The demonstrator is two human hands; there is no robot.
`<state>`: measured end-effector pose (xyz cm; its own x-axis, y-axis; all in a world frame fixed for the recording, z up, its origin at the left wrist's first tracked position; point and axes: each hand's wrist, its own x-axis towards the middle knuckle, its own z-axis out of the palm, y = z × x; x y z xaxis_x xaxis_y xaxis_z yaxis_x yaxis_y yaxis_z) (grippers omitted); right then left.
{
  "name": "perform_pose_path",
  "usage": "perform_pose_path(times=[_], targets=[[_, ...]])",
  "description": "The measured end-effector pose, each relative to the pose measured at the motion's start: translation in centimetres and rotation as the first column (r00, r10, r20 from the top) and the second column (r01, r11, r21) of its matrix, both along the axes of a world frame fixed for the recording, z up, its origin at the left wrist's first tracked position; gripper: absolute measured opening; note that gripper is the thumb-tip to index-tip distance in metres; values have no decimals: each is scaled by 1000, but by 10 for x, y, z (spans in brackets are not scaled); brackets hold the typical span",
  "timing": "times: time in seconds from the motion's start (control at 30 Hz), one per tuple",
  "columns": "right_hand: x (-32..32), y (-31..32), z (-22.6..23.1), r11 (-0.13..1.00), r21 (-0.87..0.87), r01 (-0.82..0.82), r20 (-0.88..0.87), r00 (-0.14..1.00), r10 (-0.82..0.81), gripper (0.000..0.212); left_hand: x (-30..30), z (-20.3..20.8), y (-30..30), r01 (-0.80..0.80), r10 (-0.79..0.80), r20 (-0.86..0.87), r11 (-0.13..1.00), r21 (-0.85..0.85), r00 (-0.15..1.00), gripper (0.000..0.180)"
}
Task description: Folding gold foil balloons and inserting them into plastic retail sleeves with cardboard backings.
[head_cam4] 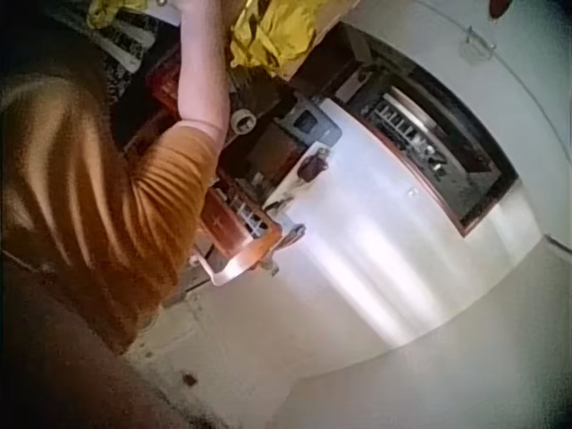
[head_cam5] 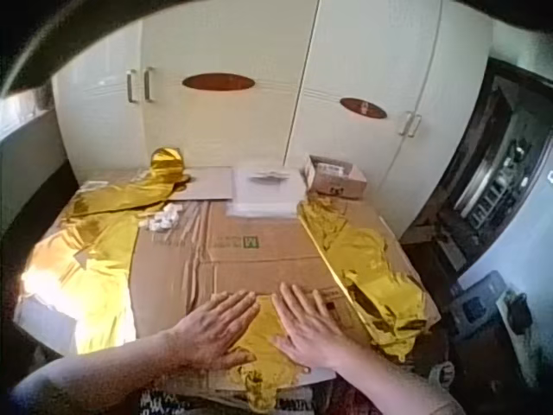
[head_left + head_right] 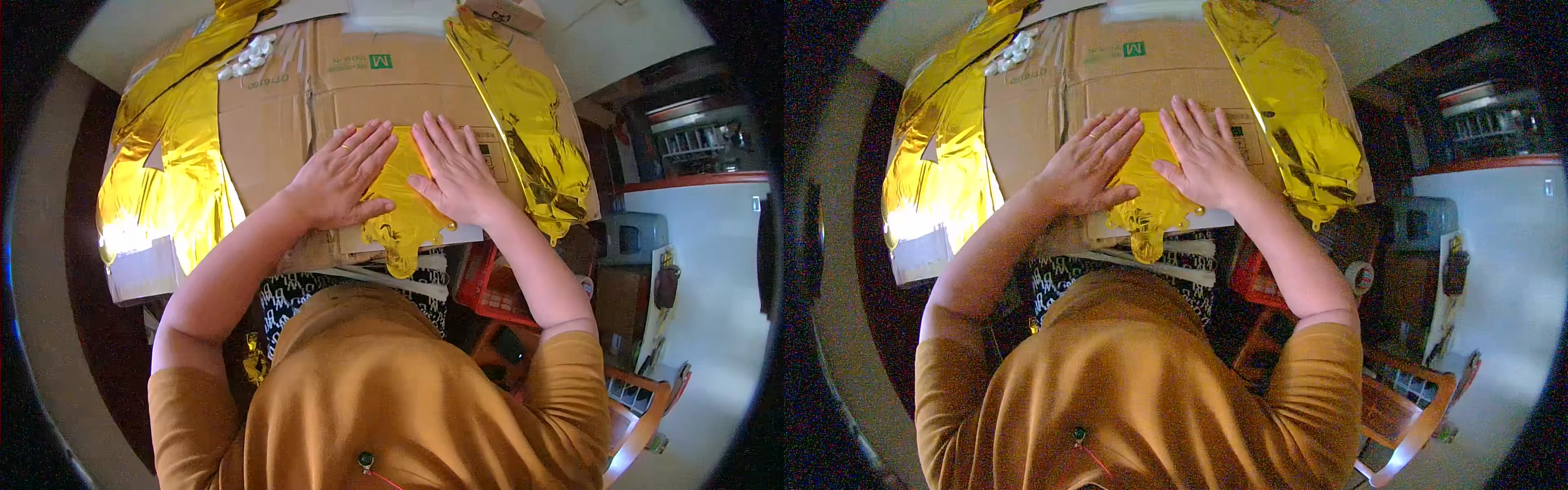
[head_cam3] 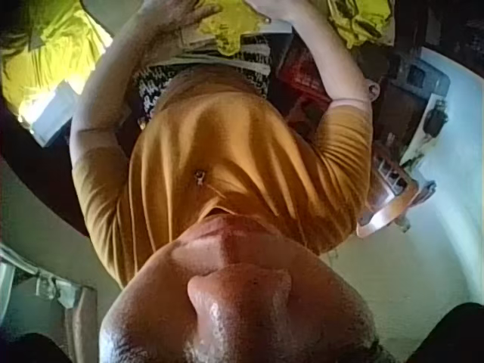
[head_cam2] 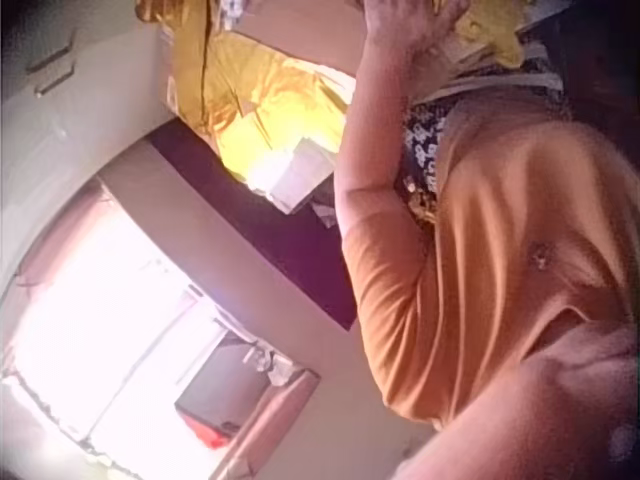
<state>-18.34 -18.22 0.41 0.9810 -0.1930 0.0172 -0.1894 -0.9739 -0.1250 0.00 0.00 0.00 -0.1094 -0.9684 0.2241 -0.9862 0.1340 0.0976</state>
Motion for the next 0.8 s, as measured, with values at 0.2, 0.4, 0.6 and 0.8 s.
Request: perform_pose_path(times=[0.2, 0.4, 0.6, 0.8], targets=[[-3, -5, -3, 999, -24, -35, 82, 996, 37, 83, 0, 0, -4, -4, 4, -14, 1000, 25, 1000, 90], [-60, -15, 19, 956, 74, -283, 52, 959, 280, 95, -2, 3, 6, 52, -51, -18, 998, 32, 999, 89], [-110, 11, 15, 914, -110, -390, 16, 919, 394, 81, -30, 11, 34, 128, -121, -71, 986, 109, 990, 94], [-104, 23, -3, 908, -240, -344, 350, 842, 411, 35, -31, 12, 42, 178, -166, -120, 979, 101, 979, 93]])
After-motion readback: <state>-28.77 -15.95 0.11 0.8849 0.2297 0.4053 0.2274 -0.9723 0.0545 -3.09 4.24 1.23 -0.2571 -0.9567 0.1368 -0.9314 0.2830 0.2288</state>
